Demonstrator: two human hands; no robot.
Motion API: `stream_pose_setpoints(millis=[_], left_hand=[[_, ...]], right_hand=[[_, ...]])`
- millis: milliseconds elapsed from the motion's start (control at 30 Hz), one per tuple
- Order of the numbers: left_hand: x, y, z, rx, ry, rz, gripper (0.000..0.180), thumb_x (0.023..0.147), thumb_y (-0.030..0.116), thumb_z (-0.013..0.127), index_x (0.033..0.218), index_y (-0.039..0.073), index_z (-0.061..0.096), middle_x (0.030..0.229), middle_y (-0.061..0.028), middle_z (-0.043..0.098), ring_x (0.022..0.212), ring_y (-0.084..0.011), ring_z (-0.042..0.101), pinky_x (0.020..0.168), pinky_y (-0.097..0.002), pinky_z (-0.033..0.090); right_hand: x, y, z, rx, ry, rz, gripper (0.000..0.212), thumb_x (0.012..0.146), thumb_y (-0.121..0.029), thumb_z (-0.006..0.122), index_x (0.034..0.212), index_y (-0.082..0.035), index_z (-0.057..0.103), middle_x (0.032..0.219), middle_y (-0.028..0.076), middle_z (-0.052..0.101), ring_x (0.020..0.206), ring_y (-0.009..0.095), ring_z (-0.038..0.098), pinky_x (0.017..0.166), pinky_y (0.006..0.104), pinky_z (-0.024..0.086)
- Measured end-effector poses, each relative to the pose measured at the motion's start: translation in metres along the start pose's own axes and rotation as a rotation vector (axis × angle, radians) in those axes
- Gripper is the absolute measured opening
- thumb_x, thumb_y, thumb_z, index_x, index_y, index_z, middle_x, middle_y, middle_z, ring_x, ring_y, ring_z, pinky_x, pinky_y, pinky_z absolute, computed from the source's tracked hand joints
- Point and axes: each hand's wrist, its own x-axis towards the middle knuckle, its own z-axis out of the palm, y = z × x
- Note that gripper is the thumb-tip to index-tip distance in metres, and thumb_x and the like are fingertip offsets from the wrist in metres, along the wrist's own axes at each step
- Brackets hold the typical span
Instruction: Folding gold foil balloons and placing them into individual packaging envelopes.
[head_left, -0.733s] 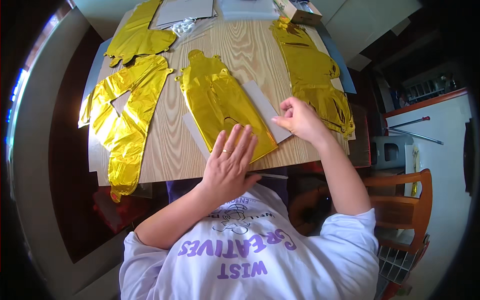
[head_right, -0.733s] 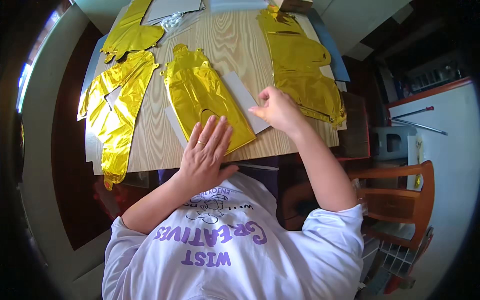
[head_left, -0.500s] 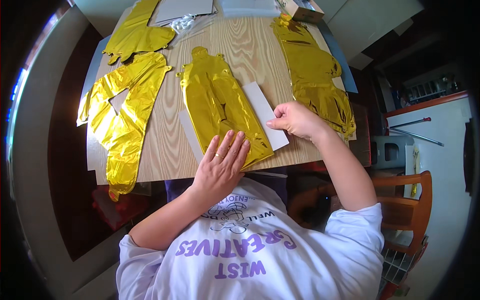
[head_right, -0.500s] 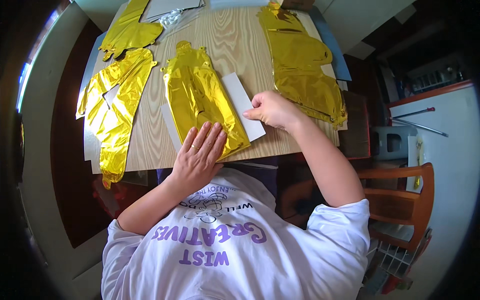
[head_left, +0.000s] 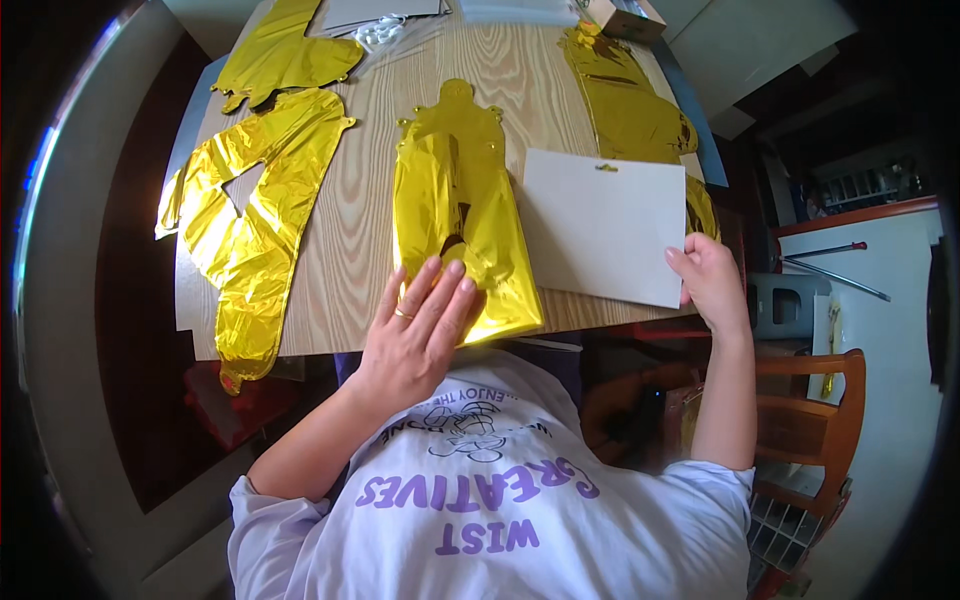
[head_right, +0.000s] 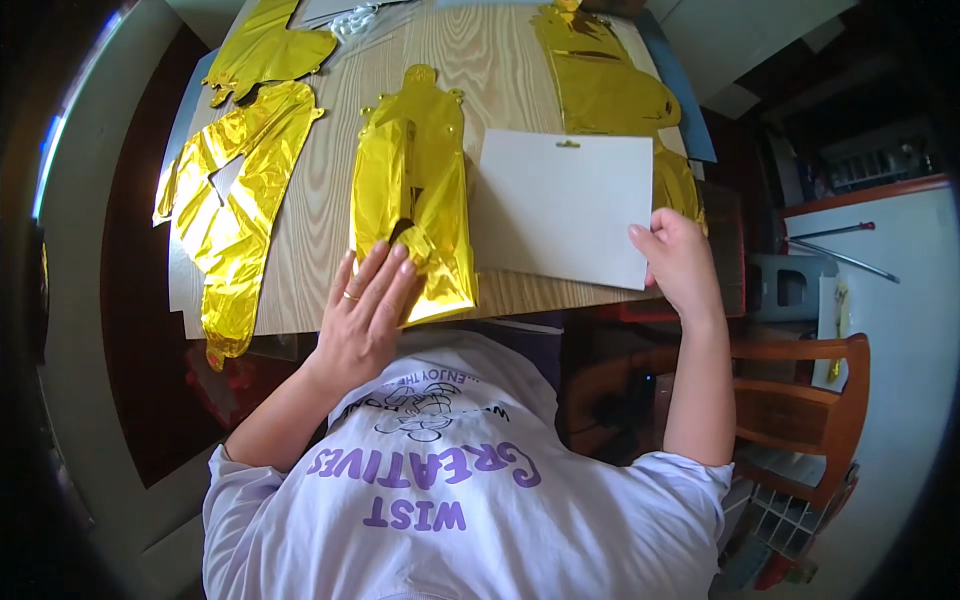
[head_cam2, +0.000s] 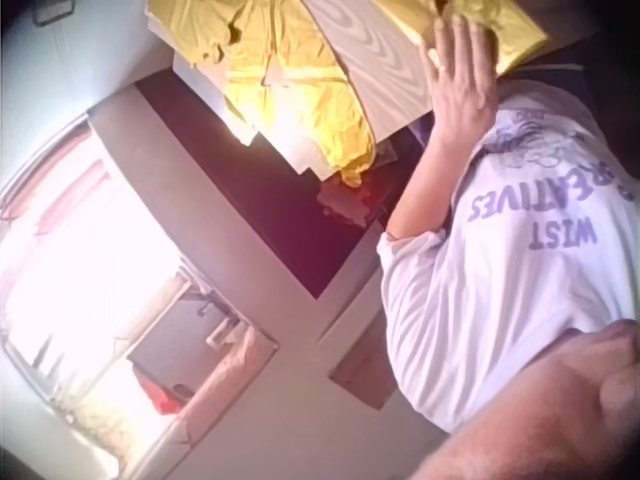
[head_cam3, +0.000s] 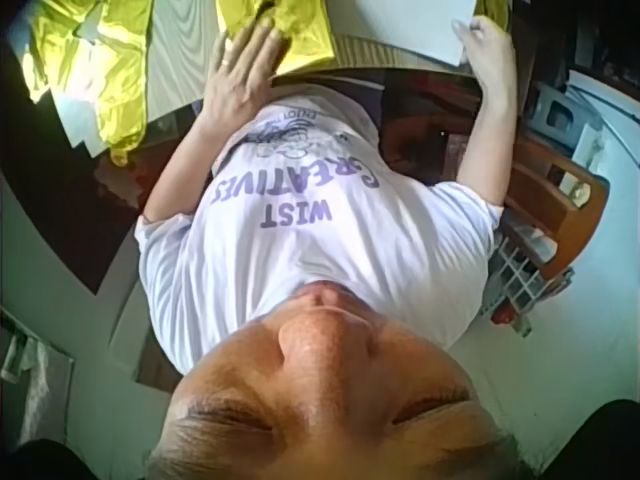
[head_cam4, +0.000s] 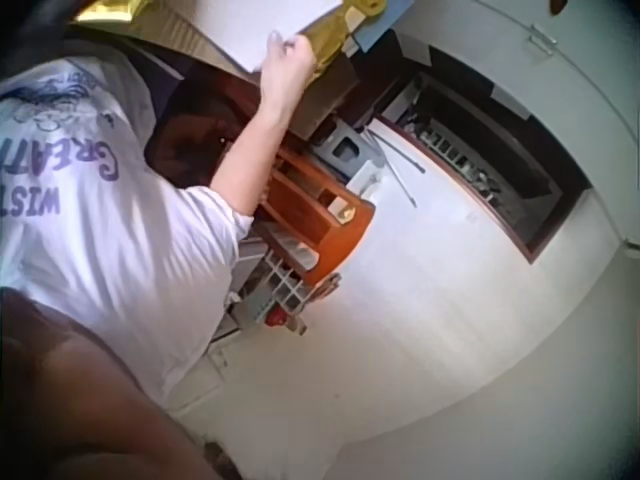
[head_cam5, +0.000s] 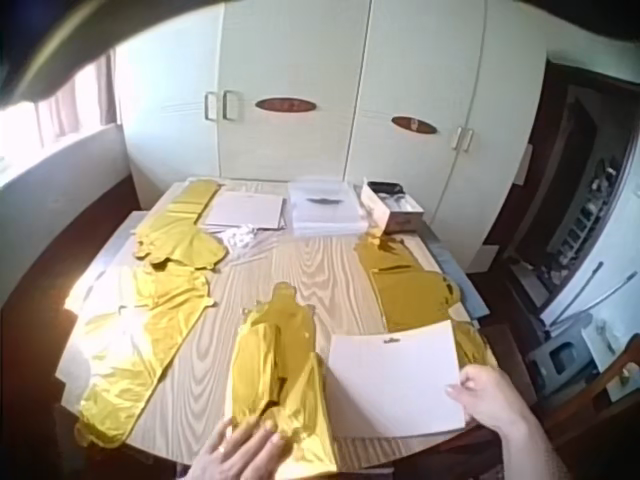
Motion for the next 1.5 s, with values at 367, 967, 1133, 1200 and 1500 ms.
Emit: stream_pose_setpoints(millis=[367,967,1133,1200,1500], left_hand=[[0.022,0.015,0.008,-0.098,-0.285,0.028,0.074,0.091,0.033,0.067,0.153,0.004,0.04,0.157,-0.0196,0.039,0.149,-0.0402,0.032,0.122,-0.0544,0.021],[0.032,-0.035,-0.025,-0.192,-0.182,-0.013,0.081,0.089,0.048,0.07,0.152,0.005,0.042,0.158,-0.0197,0.038,0.149,-0.0401,0.032,0.122,-0.0536,0.023],[0.024,-0.04,-0.011,-0.119,-0.3,-0.015,0.08,0.088,0.051,0.069,0.15,0.007,0.046,0.154,-0.015,0.044,0.147,-0.034,0.037,0.122,-0.0553,0.023],[0.022,-0.04,-0.01,-0.113,-0.287,-0.018,0.078,0.089,0.051,0.069,0.149,0.007,0.047,0.154,-0.0152,0.045,0.147,-0.0347,0.037,0.122,-0.0552,0.023],[0.024,-0.039,-0.007,-0.122,-0.255,-0.093,0.072,0.09,0.049,0.068,0.147,0.008,0.051,0.153,-0.015,0.046,0.146,-0.0374,0.037,0.122,-0.054,0.025]], right_hand=[[-0.006,-0.023,0.078,0.037,-0.384,0.097,0.019,0.099,-0.019,0.066,0.09,-0.003,0.06,0.065,-0.002,0.058,0.049,0.006,0.053,0.046,0.0226,0.042],[-0.033,-0.03,0.152,-0.686,-0.077,-0.76,0.078,0.099,-0.044,0.059,0.156,0.0,0.03,0.161,0.028,0.026,0.149,0.045,0.025,0.12,0.0584,0.021],[-0.025,-0.01,0.143,-0.744,-0.151,-0.755,0.084,0.099,-0.052,0.054,0.16,-0.002,0.024,0.165,0.027,0.017,0.153,0.044,0.017,0.122,0.0592,0.012],[-0.022,-0.006,0.138,-0.75,-0.148,-0.78,0.084,0.099,-0.054,0.052,0.16,-0.003,0.024,0.165,0.027,0.018,0.153,0.044,0.017,0.122,0.0591,0.011],[0.015,-0.025,0.119,-0.6,-0.17,-0.648,0.084,0.099,-0.057,0.052,0.158,-0.003,0.028,0.162,0.025,0.029,0.15,0.042,0.025,0.123,0.0519,0.018]])
